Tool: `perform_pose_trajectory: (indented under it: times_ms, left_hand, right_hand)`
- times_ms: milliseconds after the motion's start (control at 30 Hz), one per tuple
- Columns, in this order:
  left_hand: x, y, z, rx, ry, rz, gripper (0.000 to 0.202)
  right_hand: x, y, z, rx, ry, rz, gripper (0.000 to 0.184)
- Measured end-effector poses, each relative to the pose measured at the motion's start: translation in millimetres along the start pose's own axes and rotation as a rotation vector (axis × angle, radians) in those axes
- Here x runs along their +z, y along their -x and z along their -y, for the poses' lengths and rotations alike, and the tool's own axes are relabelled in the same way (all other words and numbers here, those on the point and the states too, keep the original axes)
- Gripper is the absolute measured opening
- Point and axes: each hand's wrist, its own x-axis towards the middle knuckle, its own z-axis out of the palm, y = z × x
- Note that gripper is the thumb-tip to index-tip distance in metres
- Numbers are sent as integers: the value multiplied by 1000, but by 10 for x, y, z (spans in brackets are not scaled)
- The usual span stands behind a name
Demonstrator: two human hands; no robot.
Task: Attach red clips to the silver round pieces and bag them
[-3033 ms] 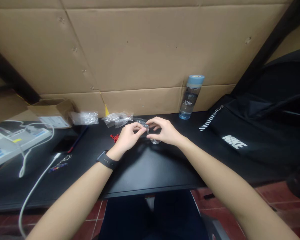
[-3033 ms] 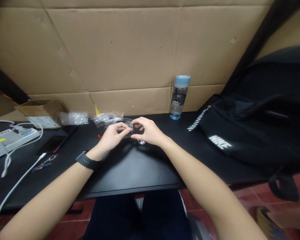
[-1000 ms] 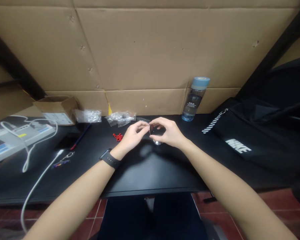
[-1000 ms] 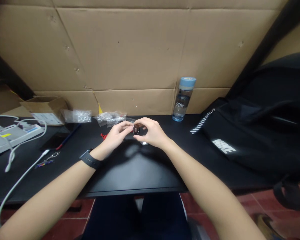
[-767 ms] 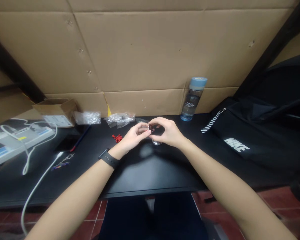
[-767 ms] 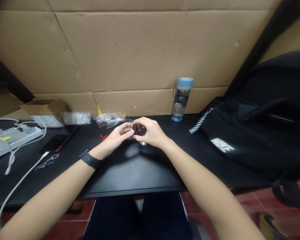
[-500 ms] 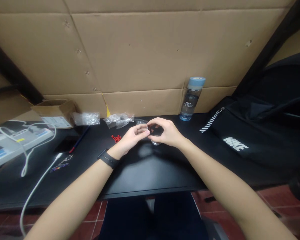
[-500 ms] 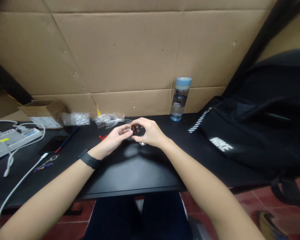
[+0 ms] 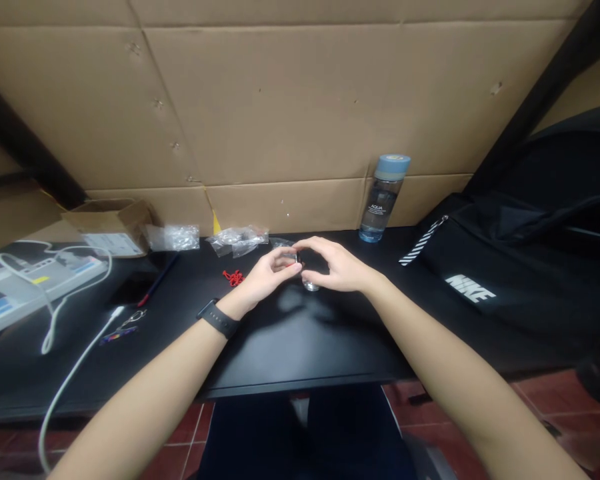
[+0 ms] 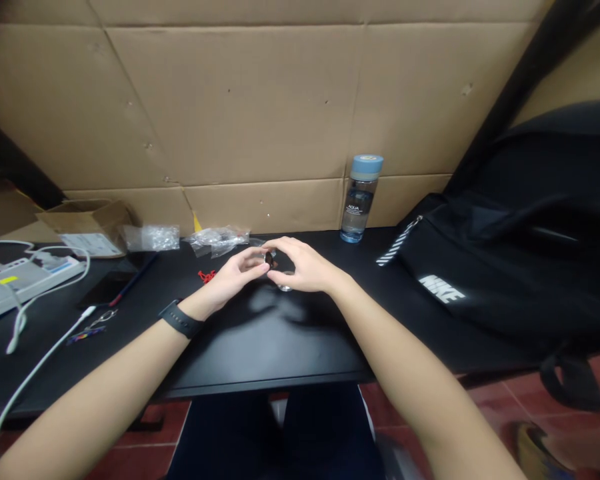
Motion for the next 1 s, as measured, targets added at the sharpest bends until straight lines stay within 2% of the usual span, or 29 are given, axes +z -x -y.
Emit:
perform_pose_trajectory:
  times_ms: [67, 133, 233, 333, 400, 533, 733, 1000]
  left_hand:
    - [3, -2, 1, 3, 16, -10, 52]
    - [10, -2, -10, 16, 41, -34, 52]
    - [15, 1, -48, 52, 76, -73, 52]
    - [6, 4, -93, 70, 84, -122, 53]
    - [-3, 4, -114, 74, 82, -155, 53]
    - [-16, 0, -111, 77, 70, -172, 54]
    - [-24, -13, -56, 92, 25, -149, 54]
    - [3, -1, -105, 88, -12, -135, 53]
  right_hand:
    - [28, 10, -53, 57, 17, -32, 41]
    - [60, 33, -126, 143, 59, -32, 43]
    - [86, 84, -233, 289, 167, 113, 53]
    - [90, 112, -295, 384, 228, 299, 44]
    - [94, 107, -303, 371, 232, 348, 35]
    - [83, 93, -283, 285, 246, 350, 31]
    - [-63, 181, -357, 507, 459, 423, 49]
    - [-140, 166, -411, 488, 471, 391, 24]
